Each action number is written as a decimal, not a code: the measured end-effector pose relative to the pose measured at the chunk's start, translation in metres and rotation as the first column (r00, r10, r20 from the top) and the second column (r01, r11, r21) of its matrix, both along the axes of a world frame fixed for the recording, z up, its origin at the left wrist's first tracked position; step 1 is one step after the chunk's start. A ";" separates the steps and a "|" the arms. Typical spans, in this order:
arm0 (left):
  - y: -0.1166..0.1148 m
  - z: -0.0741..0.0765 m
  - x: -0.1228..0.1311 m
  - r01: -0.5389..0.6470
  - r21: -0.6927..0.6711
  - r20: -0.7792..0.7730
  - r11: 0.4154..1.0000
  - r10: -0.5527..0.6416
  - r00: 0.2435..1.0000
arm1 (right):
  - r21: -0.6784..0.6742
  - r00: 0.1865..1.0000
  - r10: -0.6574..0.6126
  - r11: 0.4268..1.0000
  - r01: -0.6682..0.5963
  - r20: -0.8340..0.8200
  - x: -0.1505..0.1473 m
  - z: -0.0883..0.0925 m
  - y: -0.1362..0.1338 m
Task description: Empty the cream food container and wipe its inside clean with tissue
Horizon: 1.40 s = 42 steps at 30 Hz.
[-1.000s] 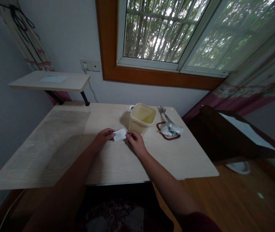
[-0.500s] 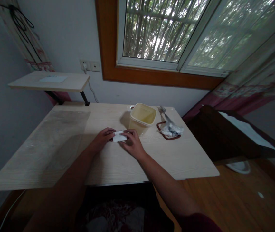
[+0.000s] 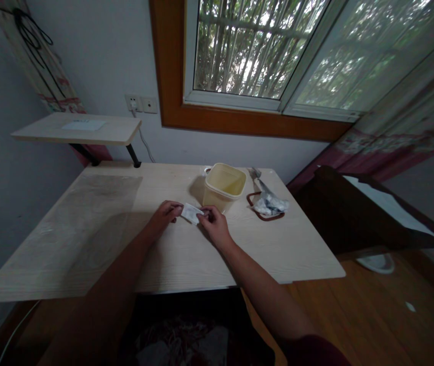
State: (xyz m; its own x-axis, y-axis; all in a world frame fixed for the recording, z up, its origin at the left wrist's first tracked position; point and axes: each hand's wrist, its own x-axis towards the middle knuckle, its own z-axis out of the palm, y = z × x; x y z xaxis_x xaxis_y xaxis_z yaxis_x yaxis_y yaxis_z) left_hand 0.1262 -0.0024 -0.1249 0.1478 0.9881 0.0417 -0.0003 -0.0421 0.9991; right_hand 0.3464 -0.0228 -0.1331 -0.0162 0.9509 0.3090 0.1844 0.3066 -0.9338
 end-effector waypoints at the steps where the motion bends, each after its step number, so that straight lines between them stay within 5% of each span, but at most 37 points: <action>1: 0.000 0.000 0.000 0.012 0.006 -0.037 1.000 -0.011 0.999 | -0.012 1.000 0.011 1.000 -0.011 -0.025 0.000 0.000 0.000; 10: 0.002 -0.005 -0.002 0.018 -0.115 -0.025 0.993 -0.021 0.999 | -0.021 0.988 0.122 0.992 -0.125 -0.094 -0.001 -0.001 0.000; 13: 0.002 -0.002 -0.002 -0.026 -0.158 0.031 0.987 0.032 0.999 | 0.129 0.996 0.083 0.988 -0.088 0.046 0.001 0.003 -0.003; 18: 0.000 0.008 -0.001 -0.024 -0.215 0.143 0.976 0.056 0.988 | 0.396 0.939 0.041 0.900 -0.183 0.340 0.001 0.012 -0.009; 22: -0.003 0.010 -0.002 0.031 -0.191 0.151 0.981 -0.002 0.988 | 0.434 0.862 0.004 0.863 -0.259 0.507 0.002 0.014 -0.010; 27: -0.002 0.003 -0.004 0.106 -0.138 0.099 0.985 -0.092 0.991 | 0.497 0.869 0.002 0.820 -0.285 0.495 0.005 0.013 -0.010; 33: -0.002 0.004 -0.002 0.055 -0.131 0.018 0.990 -0.053 0.998 | 0.462 0.848 -0.002 0.839 -0.287 0.530 0.006 0.014 -0.012; 37: 0.008 0.016 0.001 -0.053 -0.110 0.024 0.993 0.056 0.998 | 0.455 0.848 -0.019 0.850 -0.265 0.530 0.007 0.014 -0.012; 42: 0.033 0.057 0.015 0.021 -0.008 -0.093 1.000 -0.021 0.995 | 0.468 0.862 -0.026 0.848 -0.249 0.506 0.008 0.013 -0.010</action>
